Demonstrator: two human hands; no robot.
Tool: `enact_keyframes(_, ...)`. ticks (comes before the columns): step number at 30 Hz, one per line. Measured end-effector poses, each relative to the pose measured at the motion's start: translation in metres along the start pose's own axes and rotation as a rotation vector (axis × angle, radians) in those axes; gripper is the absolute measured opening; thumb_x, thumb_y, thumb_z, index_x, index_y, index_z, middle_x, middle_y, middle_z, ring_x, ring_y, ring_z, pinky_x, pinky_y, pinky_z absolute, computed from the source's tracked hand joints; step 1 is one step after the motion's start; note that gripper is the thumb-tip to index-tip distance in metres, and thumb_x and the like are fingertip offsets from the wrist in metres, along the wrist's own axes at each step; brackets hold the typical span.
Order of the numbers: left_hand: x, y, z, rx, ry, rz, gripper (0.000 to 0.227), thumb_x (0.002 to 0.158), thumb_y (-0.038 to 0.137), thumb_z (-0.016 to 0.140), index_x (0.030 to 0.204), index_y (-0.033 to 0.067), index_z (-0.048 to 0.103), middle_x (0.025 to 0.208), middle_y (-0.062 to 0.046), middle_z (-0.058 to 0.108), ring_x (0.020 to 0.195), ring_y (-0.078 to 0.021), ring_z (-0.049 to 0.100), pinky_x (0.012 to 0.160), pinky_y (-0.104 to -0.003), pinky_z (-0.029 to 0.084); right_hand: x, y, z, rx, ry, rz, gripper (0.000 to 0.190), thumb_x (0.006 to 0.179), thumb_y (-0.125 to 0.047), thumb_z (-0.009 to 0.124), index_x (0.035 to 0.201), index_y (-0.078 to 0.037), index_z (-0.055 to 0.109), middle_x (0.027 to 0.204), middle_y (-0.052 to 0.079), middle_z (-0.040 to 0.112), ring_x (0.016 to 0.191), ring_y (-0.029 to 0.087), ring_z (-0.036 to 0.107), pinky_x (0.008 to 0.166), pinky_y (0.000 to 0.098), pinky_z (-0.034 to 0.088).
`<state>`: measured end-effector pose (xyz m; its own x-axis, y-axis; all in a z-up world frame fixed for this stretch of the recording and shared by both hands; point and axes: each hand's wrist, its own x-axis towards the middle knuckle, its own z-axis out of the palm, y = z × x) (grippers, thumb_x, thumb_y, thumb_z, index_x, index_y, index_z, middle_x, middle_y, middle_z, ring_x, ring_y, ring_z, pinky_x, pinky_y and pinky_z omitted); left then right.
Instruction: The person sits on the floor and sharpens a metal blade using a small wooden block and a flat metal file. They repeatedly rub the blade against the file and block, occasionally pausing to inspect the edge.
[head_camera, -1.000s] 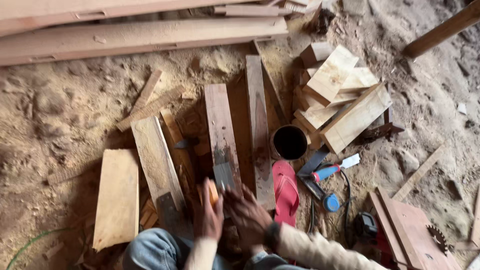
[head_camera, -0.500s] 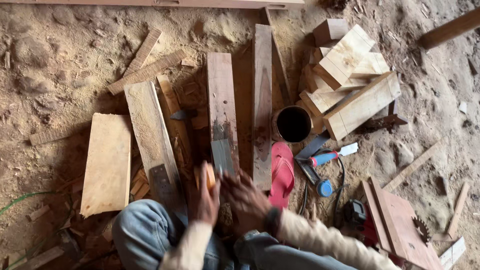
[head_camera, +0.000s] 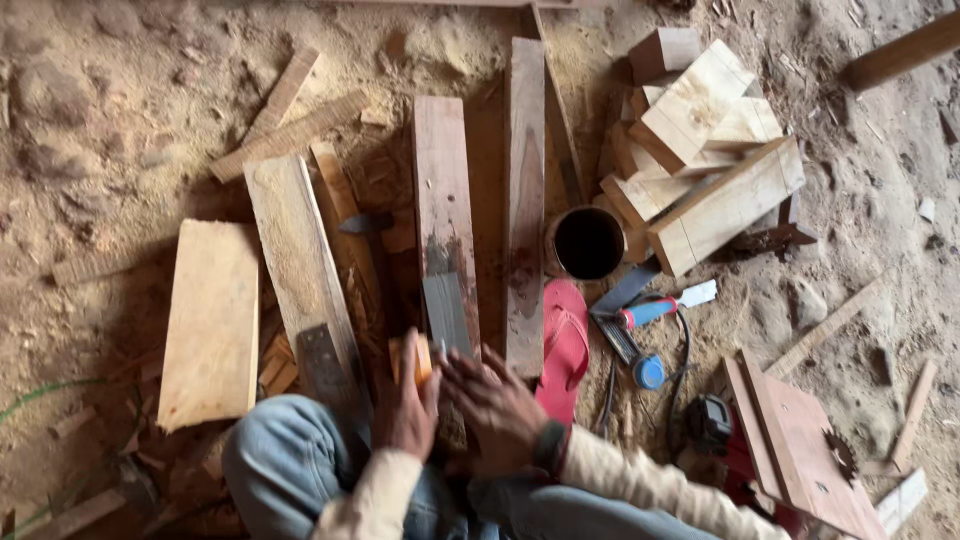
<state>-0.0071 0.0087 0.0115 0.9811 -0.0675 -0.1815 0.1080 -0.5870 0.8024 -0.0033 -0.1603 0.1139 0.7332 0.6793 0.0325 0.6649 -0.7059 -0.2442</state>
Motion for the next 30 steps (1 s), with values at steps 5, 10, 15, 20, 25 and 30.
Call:
enact_keyframes(5, 0.067, -0.016, 0.01, -0.249, -0.15, -0.129, 0.075, 0.101, 0.057, 0.036, 0.167, 0.028, 0.017, 0.167, -0.009, 0.034, 0.148, -0.0337, 0.043, 0.121, -0.045, 0.042, 0.028, 0.051, 0.02, 0.024, -0.103, 0.062, 0.091, 0.075, -0.057, 0.077, 0.145, -0.004, 0.053, 0.153, 0.02, 0.049, 0.153, 0.034, 0.035, 0.126, 0.0614, 0.017)
enact_keyframes(10, 0.087, -0.001, 0.013, -0.447, 0.025, 0.188, 0.073, 0.107, 0.052, 0.037, 0.166, 0.018, 0.012, 0.172, -0.019, 0.016, 0.158, -0.0392, 0.019, 0.127, -0.05, 0.022, 0.035, 0.053, 0.007, 0.066, -0.05, 0.067, 0.107, 0.073, -0.064, 0.077, 0.15, 0.004, 0.046, 0.156, 0.03, 0.043, 0.15, 0.04, 0.031, 0.122, 0.0608, 0.015)
enact_keyframes(15, -0.003, 0.007, -0.004, -0.019, -0.019, -0.031, 0.067, 0.101, 0.046, 0.052, 0.162, 0.0276, 0.03, 0.153, -0.017, 0.048, 0.132, -0.0424, 0.056, 0.105, -0.049, 0.053, -0.005, -0.001, -0.007, -0.045, -0.076, 0.033, 0.108, 0.07, -0.065, 0.076, 0.152, -0.002, 0.045, 0.161, 0.018, 0.043, 0.156, 0.031, 0.033, 0.127, 0.0621, 0.011)
enact_keyframes(20, 0.077, 0.0, -0.004, -0.187, 0.028, 0.1, 0.065, 0.107, 0.039, 0.049, 0.165, 0.0231, 0.025, 0.159, -0.023, 0.043, 0.137, -0.0458, 0.051, 0.109, -0.049, 0.049, 0.04, 0.045, -0.005, 0.084, -0.113, 0.12, 0.111, 0.072, -0.071, 0.074, 0.15, 0.002, 0.045, 0.161, 0.025, 0.04, 0.154, 0.037, 0.033, 0.127, 0.0634, 0.013)
enact_keyframes(25, 0.06, 0.012, -0.011, -0.325, -0.029, 0.086, 0.067, 0.106, 0.04, 0.048, 0.164, 0.0228, 0.019, 0.162, -0.023, 0.037, 0.143, -0.0414, 0.044, 0.115, -0.047, 0.042, 0.028, 0.03, -0.007, 0.018, -0.015, 0.042, 0.114, 0.073, -0.069, 0.074, 0.156, 0.002, 0.041, 0.164, 0.024, 0.04, 0.155, 0.037, 0.032, 0.126, 0.0622, 0.013)
enact_keyframes(30, 0.013, 0.014, -0.009, -0.064, -0.089, -0.124, 0.067, 0.1, 0.047, 0.045, 0.161, 0.0316, 0.023, 0.161, -0.015, 0.043, 0.138, -0.0384, 0.051, 0.11, -0.046, 0.047, 0.003, 0.009, -0.009, 0.086, -0.036, 0.026, 0.115, 0.069, -0.071, 0.074, 0.155, -0.001, 0.042, 0.161, 0.024, 0.04, 0.154, 0.034, 0.031, 0.125, 0.0654, 0.01)
